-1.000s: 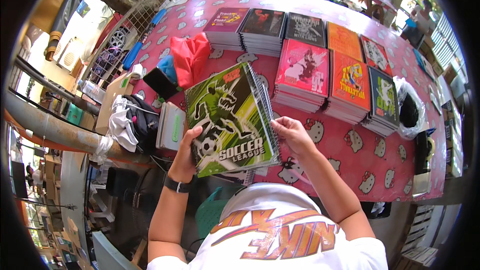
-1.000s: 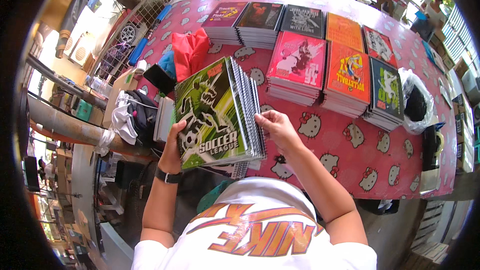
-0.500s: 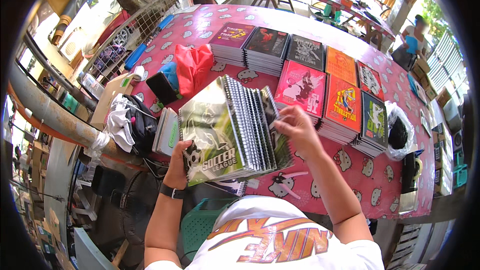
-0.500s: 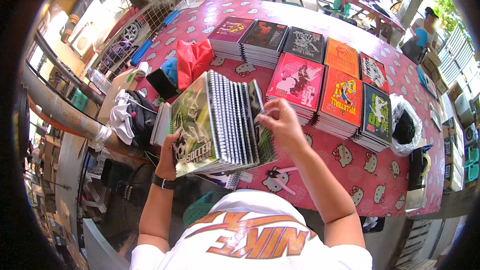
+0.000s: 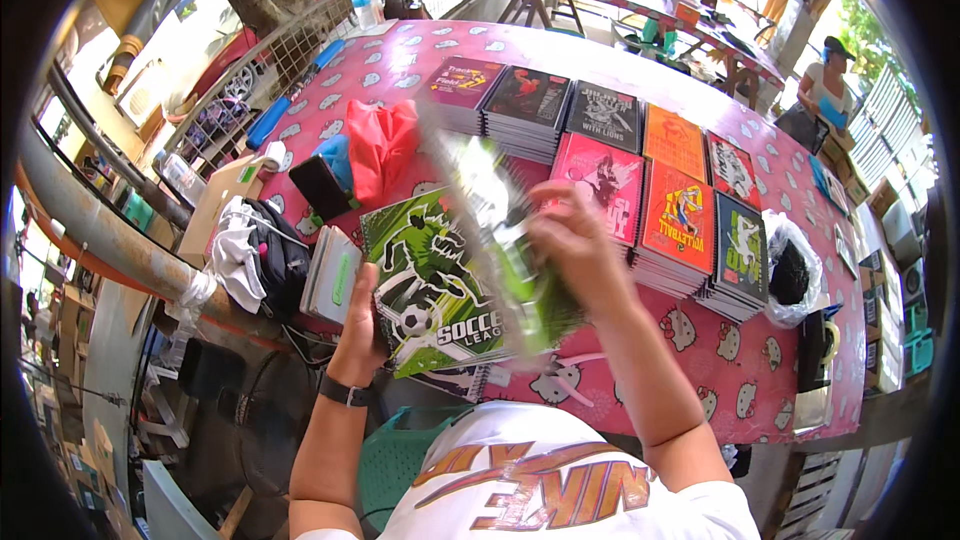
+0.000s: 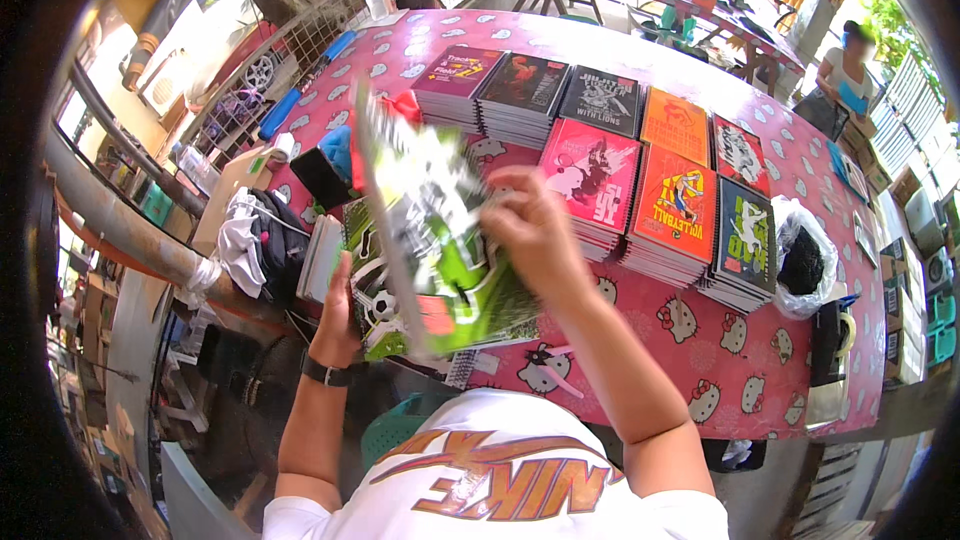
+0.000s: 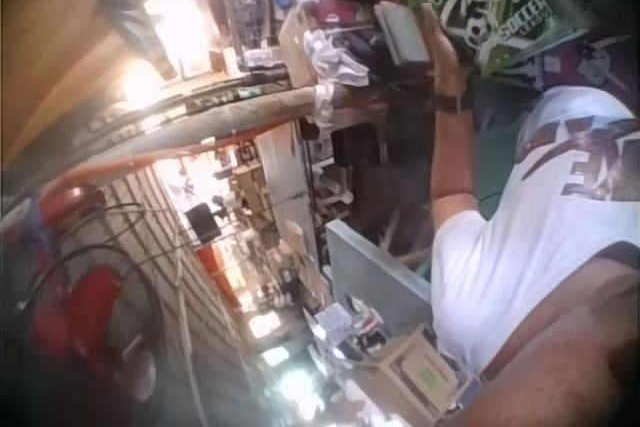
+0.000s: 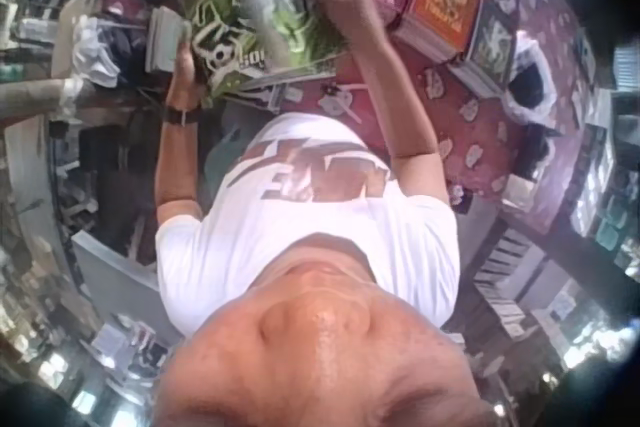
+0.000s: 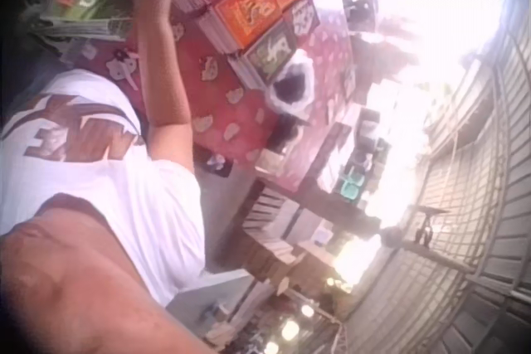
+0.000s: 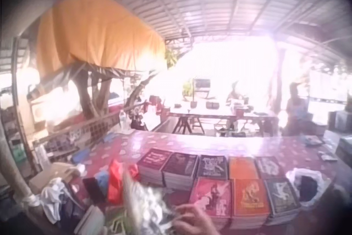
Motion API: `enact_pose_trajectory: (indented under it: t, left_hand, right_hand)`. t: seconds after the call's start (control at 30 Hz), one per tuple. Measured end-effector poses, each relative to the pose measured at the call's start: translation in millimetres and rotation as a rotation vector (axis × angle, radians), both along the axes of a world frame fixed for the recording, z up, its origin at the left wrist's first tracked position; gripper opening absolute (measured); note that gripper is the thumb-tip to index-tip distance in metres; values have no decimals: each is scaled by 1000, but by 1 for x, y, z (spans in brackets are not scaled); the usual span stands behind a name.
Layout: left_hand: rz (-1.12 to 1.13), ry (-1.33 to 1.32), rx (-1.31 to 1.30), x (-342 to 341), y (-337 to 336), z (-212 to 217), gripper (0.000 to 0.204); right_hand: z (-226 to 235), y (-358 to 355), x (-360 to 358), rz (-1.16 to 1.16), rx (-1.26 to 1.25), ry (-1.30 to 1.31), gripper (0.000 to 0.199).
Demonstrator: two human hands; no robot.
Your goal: The person organizes and stacks various sports-themed notebooks on a table, using a small pink tool to adjust the spiral bindings and moving items between stacks.
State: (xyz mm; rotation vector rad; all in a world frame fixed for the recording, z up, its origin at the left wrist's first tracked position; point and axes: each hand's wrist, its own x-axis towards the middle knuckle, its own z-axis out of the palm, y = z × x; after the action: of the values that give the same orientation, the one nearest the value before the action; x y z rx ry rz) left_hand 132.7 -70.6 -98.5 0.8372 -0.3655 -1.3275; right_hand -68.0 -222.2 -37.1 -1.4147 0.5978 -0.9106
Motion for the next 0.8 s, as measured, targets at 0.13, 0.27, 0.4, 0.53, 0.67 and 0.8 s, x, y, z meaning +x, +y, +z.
enact_pose_trajectory:
  t: [0.13,0.27,0.4,0.53,0.67,0.8]
  left_hand:
    - [86,-104,48,3,2,-8,63]
    - [1,-161,158,2,-2,2,48]
    - [-81,-109,181,0,-8,12,38]
    - [-146,-162,214,-3,-13,14,39]
    - [-205,-192,188,-14,-22,5,45]
    - [-4,-168,112,-18,-28,-13,48]
  right_hand:
    - [-16,13,4,3,-320,522,46]
    - [-70,-28,-14,-141,-135,244,73]
    - [-132,-25,-20,151,790,22,76]
    - [-80,11,-10,263,837,-147,70]
    - [-72,9,-25,360,821,-212,69]
    - [-87,14,-32,326,812,-221,57]
